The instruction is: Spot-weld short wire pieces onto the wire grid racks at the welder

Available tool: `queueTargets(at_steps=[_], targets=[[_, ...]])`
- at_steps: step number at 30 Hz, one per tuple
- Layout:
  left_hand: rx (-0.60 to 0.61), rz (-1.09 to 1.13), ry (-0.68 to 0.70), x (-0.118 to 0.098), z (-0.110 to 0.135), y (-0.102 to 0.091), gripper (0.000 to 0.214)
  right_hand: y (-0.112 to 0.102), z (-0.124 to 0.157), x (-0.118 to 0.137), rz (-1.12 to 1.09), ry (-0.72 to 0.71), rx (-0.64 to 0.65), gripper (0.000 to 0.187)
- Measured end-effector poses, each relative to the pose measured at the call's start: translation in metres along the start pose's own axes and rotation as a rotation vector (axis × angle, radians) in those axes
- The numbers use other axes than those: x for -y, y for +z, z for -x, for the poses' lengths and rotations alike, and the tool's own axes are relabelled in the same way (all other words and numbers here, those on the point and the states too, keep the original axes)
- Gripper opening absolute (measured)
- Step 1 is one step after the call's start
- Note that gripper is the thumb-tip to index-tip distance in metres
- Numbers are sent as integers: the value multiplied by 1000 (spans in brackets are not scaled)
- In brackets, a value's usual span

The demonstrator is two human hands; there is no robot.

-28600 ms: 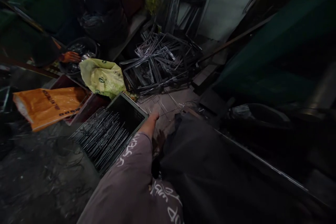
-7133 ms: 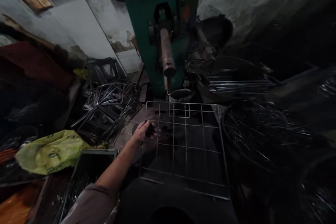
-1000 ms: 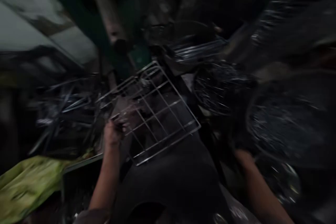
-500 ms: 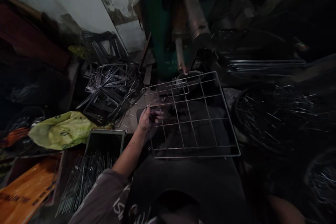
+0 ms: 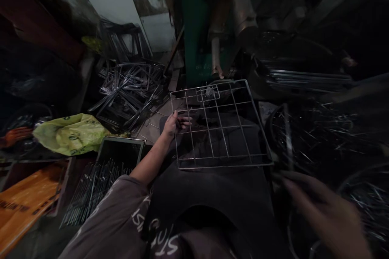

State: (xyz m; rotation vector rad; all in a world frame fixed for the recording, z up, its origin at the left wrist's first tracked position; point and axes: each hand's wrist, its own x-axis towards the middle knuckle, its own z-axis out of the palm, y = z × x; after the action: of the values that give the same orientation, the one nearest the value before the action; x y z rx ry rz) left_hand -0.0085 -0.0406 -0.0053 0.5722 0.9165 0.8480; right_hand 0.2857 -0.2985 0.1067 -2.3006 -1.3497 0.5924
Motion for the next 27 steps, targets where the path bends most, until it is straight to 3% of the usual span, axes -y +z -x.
queueTargets(at_steps=[4,7,12,19,23,27], targets=[[10,11,-1,-1,-7,-2,45,55,-52,47,-68,-479,284,35],[23,32,-12,-3,-9,-5,43,82,-71,54,127,-641,423,44],[15,75,-46,-5,-11,-8,38,82,-74,49,249,-725,494,55],[58,57,-55,0,-17,-3,42,81,-81,52,421,-700,592,58],[58,54,-58,3,-15,1,43,87,-82,55,525,-747,587,64],[64,64,-47,1,-12,4,40,91,-81,54,558,-836,544,58]])
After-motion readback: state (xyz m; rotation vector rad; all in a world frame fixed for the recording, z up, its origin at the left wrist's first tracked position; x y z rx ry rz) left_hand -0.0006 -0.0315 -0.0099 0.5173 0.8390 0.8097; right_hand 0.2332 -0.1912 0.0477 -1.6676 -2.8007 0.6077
